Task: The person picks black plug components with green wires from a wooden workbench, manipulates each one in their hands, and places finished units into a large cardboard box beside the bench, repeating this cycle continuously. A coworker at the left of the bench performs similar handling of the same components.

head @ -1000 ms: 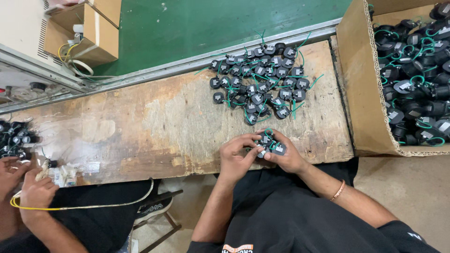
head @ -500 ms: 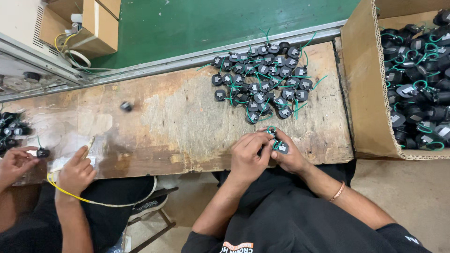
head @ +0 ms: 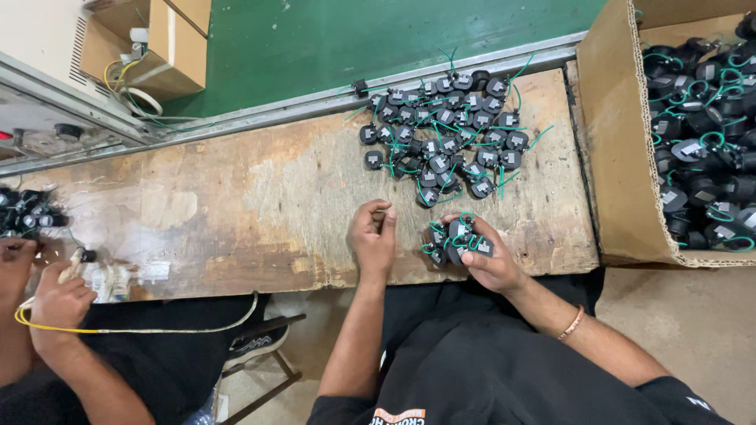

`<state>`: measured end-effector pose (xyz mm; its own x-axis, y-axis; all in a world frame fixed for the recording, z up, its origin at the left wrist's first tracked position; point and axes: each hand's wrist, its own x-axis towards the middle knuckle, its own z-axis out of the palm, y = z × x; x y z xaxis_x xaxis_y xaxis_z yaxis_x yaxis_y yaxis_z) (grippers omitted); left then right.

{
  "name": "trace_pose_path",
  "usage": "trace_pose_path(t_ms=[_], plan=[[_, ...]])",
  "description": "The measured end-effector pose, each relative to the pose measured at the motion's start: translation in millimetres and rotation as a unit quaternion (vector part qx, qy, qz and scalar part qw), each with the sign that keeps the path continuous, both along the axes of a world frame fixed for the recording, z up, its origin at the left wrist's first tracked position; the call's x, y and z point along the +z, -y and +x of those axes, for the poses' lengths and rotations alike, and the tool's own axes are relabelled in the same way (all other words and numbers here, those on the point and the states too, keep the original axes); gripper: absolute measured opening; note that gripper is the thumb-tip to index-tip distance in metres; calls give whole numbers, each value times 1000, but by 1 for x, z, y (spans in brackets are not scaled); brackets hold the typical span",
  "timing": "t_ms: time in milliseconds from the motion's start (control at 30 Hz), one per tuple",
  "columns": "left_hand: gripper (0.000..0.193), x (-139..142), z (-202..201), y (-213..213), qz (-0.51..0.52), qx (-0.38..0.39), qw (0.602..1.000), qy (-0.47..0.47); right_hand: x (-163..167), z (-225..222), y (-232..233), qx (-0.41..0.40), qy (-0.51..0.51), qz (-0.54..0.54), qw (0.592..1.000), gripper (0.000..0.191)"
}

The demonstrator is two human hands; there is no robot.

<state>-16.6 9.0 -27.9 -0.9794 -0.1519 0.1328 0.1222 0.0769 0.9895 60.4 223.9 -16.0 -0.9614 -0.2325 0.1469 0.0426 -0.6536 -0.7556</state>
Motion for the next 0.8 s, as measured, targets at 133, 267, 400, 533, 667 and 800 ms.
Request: trace_pose_path(t_ms=[133,267,400,533,667,800], plan=[[17,14,8,-4,-133,-32,984,-110,1,5,-1,-8,-10,7,1000,73],[16,20,10,-5,-93,-25,990,-102,3,7,0,-8,-11,10,1000,72],[16,13,11,-1,-60,31,990,-121,4,9,1,-1,-9,11,1000,72],[23,7,10,2,-27,70,992,-100,3,8,1,-8,-7,12,1000,72],[27,5,7,2,1,69,995,-79,2,7,2,-7,-10,19,1000,72],[26,2,7,3,-14,67,993,-92,2,7,2,1,-5,13,1000,71]])
